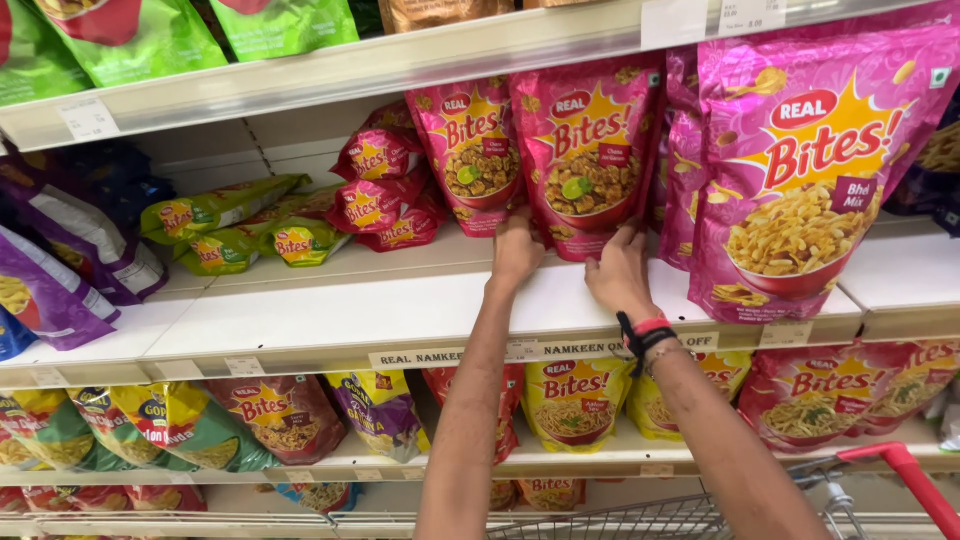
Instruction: The recorder is seen organizing and straightening snack bags on the shelves of a convenience store and placing some into a shopping cart.
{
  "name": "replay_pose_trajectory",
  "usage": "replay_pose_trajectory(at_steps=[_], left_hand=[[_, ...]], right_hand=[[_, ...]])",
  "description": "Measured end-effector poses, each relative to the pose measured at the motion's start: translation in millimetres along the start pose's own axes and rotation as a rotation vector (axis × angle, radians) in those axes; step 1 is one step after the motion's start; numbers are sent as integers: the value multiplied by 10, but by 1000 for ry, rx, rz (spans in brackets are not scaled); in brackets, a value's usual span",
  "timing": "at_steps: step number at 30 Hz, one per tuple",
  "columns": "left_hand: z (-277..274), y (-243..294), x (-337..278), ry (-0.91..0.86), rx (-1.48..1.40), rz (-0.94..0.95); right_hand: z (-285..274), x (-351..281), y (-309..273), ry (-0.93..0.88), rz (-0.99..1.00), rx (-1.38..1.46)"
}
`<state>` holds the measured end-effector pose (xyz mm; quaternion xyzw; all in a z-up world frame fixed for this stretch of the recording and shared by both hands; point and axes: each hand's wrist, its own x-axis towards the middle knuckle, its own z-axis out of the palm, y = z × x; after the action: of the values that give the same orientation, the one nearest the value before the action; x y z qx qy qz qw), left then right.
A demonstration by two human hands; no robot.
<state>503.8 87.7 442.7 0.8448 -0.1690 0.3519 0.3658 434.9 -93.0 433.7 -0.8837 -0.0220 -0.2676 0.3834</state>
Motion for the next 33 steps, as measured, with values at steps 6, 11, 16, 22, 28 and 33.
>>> replay_pose_trajectory(at_steps=[6,11,16,22,28,33], left_hand=[[-783,1385,-874,301,-10,184],[-622,1340,-2188,240,57,201],[-368,1194,-3488,38,63,51],[116,709,-5036,-348,-160,-549],[288,652,-6038,-603,-189,-816],[380,612,-6636,-774,-3,-774]], right_hand=[[-855,-1210,-384,239,-525,104],[-717,-2108,571,273,-605,-8],[-524,-3156,1459,43,-395,-34],[-314,-4229,2288,-273,-230,-120],[-112,-5107,2787,-516,-147,-179],[-69,-5352,2706,-614,-61,-196]])
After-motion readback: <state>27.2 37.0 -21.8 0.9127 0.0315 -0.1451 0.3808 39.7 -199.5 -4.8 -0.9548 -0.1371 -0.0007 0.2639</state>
